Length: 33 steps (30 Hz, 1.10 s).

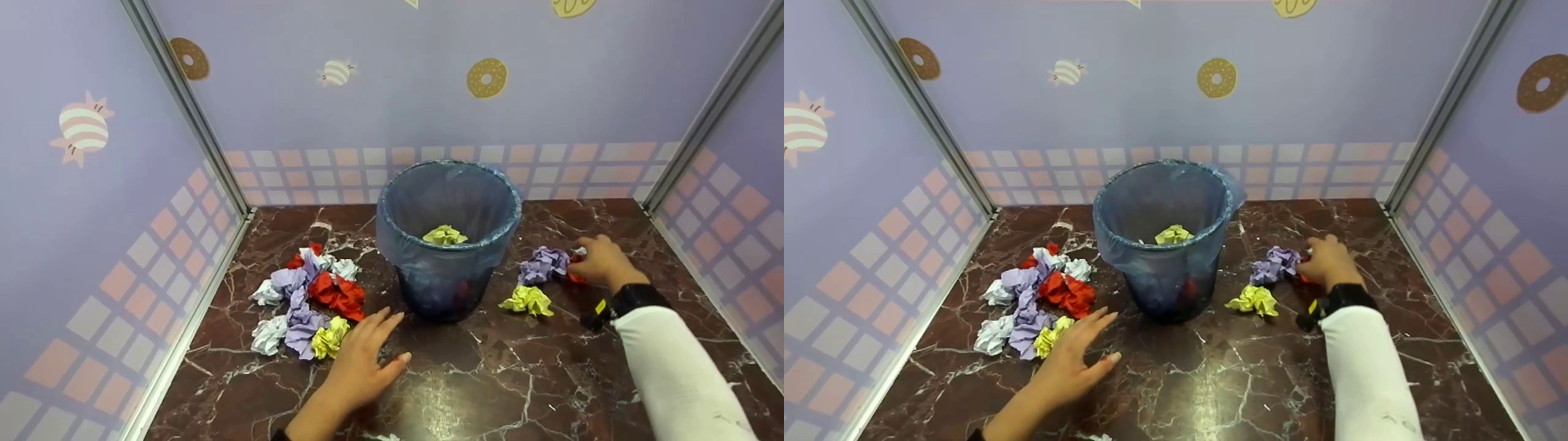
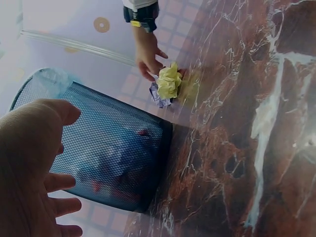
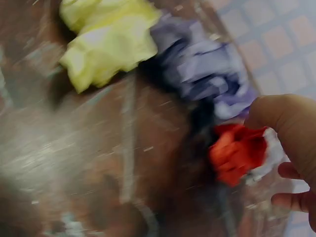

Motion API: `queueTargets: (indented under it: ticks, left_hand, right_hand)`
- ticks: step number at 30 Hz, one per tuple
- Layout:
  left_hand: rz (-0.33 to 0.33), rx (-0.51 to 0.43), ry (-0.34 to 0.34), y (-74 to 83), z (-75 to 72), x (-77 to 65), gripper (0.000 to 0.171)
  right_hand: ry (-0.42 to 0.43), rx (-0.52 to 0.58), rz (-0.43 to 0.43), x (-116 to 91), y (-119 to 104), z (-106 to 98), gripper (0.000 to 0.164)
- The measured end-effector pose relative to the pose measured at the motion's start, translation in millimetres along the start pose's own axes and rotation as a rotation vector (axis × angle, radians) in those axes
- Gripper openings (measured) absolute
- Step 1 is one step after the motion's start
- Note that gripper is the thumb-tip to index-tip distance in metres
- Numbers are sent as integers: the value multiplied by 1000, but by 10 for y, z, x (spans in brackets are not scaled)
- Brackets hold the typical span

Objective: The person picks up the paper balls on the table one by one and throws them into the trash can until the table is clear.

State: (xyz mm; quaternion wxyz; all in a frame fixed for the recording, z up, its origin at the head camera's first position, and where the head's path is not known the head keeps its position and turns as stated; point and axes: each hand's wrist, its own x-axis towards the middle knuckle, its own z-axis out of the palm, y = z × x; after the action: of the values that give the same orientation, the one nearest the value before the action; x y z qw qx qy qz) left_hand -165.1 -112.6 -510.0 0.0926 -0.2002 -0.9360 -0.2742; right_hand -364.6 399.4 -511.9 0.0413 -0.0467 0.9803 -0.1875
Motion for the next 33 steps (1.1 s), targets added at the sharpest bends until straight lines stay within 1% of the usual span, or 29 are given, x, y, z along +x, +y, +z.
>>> queueTargets:
  ticks: [4, 8, 13, 16, 21, 26, 28, 33]
  left_hand:
    - [16, -3, 15, -24, 31, -12, 68]
    - [14, -4, 5, -23, 34, -15, 67]
    - [7, -6, -11, -16, 38, -19, 66]
    - [7, -6, -9, -20, 42, -21, 66]
    - [4, -15, -4, -28, 48, -29, 67]
    - [5, -20, -1, -41, 53, -36, 66]
    - [6, -20, -1, -45, 51, -39, 66]
    - [4, -15, 3, -53, 39, -40, 66]
  right_hand:
    - [80, -7, -28, -46, 76, 231, 59]
    - [127, -9, -57, -73, 108, 390, 49]
    - [172, -17, -56, -119, 147, 542, 37]
    - [170, -29, -40, -139, 152, 594, 30]
    - [110, -50, 17, -152, 142, 659, 21]
    - [89, -71, 48, -160, 147, 702, 20]
    - [98, -77, 53, -167, 152, 718, 22]
    - [147, -86, 53, -177, 158, 761, 35]
